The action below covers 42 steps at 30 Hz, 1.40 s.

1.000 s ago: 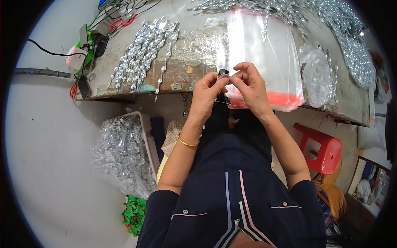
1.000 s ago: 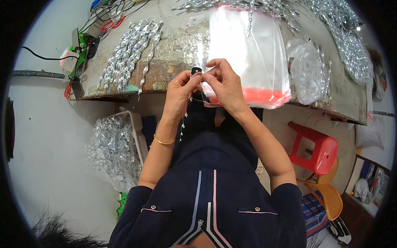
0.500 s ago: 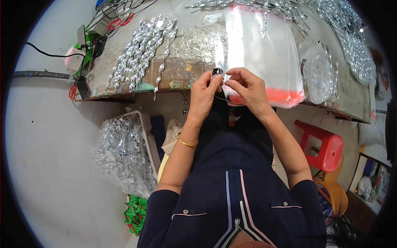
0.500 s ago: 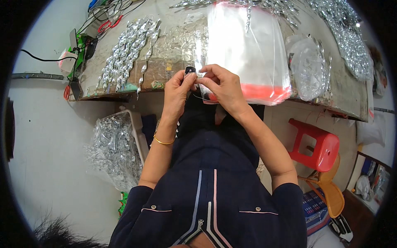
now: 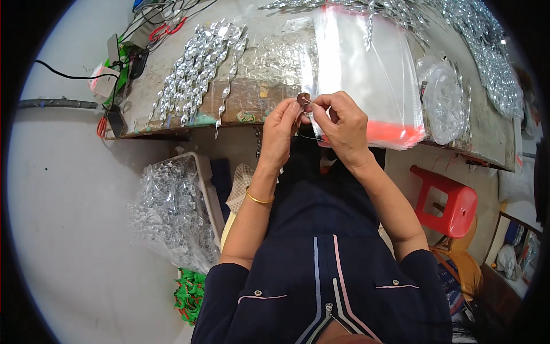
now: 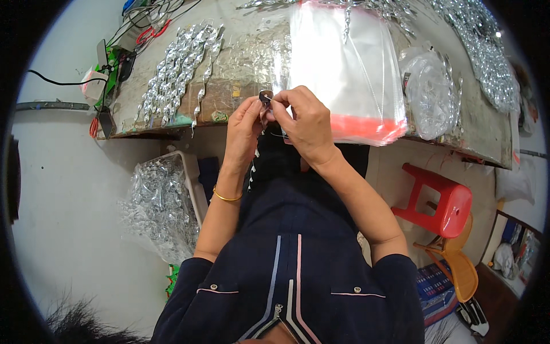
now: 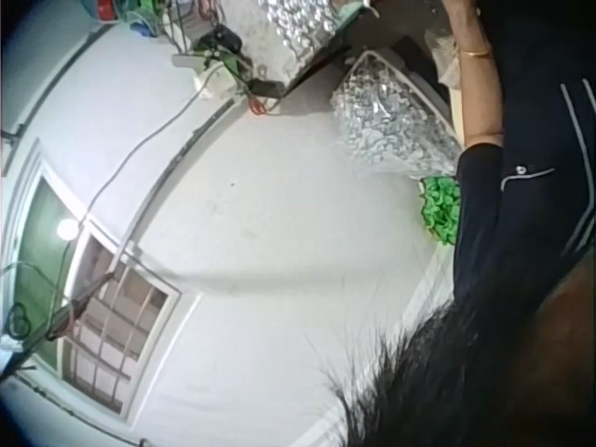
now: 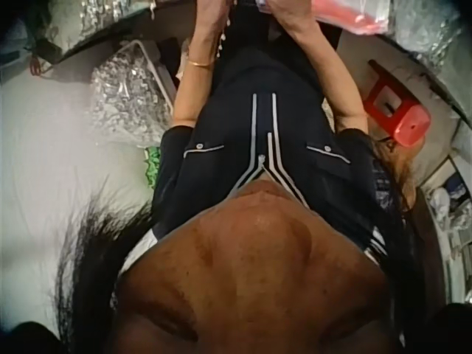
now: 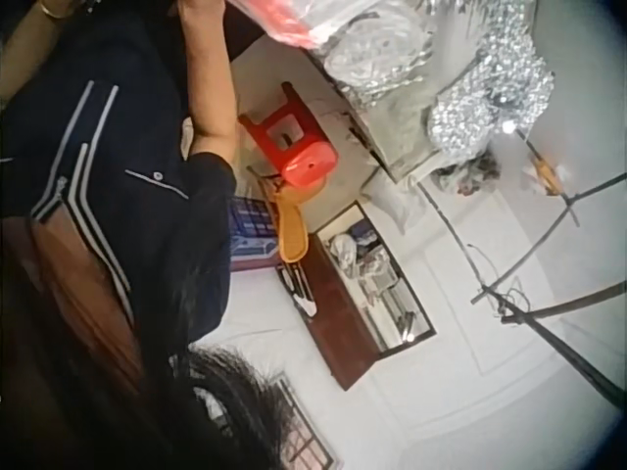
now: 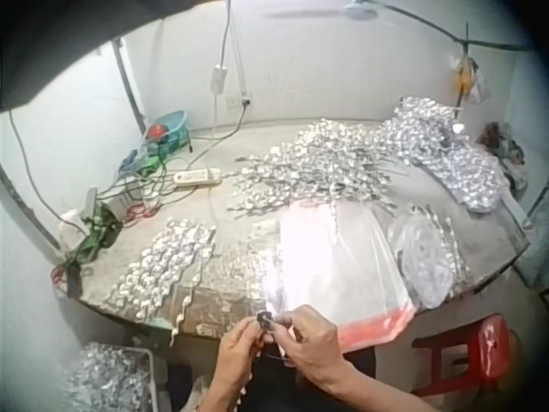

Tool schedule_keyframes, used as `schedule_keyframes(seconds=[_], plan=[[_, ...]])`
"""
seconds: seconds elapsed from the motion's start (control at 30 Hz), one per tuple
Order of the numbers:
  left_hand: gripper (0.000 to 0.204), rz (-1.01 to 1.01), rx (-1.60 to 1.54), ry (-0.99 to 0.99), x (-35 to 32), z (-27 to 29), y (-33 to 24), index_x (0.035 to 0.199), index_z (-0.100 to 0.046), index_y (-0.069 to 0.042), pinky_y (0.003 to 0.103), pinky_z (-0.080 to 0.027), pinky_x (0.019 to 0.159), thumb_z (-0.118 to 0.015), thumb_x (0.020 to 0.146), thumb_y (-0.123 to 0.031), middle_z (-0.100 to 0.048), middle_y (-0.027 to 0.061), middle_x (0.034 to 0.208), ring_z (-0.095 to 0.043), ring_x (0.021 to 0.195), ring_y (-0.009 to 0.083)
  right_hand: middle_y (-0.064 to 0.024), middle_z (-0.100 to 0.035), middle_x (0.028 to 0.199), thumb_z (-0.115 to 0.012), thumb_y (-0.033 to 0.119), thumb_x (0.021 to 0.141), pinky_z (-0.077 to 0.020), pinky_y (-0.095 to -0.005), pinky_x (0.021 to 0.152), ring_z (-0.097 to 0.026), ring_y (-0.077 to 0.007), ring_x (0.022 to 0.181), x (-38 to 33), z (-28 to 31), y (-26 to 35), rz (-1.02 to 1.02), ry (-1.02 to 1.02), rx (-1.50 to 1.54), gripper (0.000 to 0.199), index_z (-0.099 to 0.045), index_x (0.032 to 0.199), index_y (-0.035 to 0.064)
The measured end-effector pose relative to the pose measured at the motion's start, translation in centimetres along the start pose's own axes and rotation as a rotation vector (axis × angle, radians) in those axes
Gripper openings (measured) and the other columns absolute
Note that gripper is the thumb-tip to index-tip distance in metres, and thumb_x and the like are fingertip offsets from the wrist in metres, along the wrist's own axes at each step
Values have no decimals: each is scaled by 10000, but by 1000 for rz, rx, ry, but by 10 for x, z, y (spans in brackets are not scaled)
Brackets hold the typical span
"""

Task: Assembling silver tinsel garlands with cardboard inserts and placing them into plastic bags.

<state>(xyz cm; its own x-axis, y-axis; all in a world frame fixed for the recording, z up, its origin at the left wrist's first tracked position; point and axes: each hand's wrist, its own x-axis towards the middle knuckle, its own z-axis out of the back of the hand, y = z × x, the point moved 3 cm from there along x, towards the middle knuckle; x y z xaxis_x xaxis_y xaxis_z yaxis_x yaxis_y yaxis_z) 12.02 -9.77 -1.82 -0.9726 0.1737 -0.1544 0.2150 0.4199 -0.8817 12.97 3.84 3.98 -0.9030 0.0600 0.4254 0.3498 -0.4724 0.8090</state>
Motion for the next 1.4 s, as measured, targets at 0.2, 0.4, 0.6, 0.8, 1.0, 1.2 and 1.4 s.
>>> schedule_keyframes(seconds=[0.2,0.4,0.6,0.8,1.0,1.2,1.4], plan=[[254,13,-16,-4,-2,1,-2,1121,-603,-24,138,-338,561,-512,959,-198,-644,-3,917,-514,713,3,-31,-585,735,-659,56,799,-384,-231,473,-466,-64,516,-2,-1,-6,-25,2,-46,45,-647,831,26],[244,5,-5,-5,-2,-3,-3,1123,-596,-16,137,-353,568,-527,951,-175,-644,14,920,-522,718,9,-29,-585,731,-662,55,801,-385,-228,473,-469,-64,516,-2,-2,-10,-27,10,-41,44,-647,825,21],[251,-23,20,8,-2,-3,-1,1128,-585,1,147,-378,584,-530,952,-169,-632,13,897,-547,726,31,-31,-584,730,-666,56,805,-387,-226,475,-475,-63,524,-3,-3,-10,-22,4,-32,46,-649,829,20],[274,-19,-37,-3,-3,-9,-1,1104,-590,-8,151,-360,563,-504,971,-232,-617,1,875,-530,713,31,-45,-598,744,-671,54,814,-435,-229,515,-552,-90,570,-4,-3,-12,-6,-2,-48,55,-656,852,18],[226,-14,10,-49,-6,-18,-5,1075,-603,-34,160,-367,572,-527,960,-214,-611,-24,833,-553,705,39,-61,-613,769,-681,58,822,-473,-237,568,-601,-118,619,-5,0,-9,35,19,-70,69,-656,867,12],[202,-18,15,-28,-7,-20,-4,1077,-608,-33,162,-387,591,-565,937,-173,-639,-11,891,-564,724,46,-65,-642,764,-688,66,817,-472,-229,571,-604,-96,656,-7,4,-10,-87,20,12,146,-635,942,11],[251,24,-71,-10,-6,-16,1,1120,-596,-26,150,-321,522,-572,935,-194,-662,25,1002,-568,731,46,-25,-640,722,-681,76,829,-449,-214,606,-579,-58,682,-3,10,-12,-341,163,207,288,-579,1092,19]])
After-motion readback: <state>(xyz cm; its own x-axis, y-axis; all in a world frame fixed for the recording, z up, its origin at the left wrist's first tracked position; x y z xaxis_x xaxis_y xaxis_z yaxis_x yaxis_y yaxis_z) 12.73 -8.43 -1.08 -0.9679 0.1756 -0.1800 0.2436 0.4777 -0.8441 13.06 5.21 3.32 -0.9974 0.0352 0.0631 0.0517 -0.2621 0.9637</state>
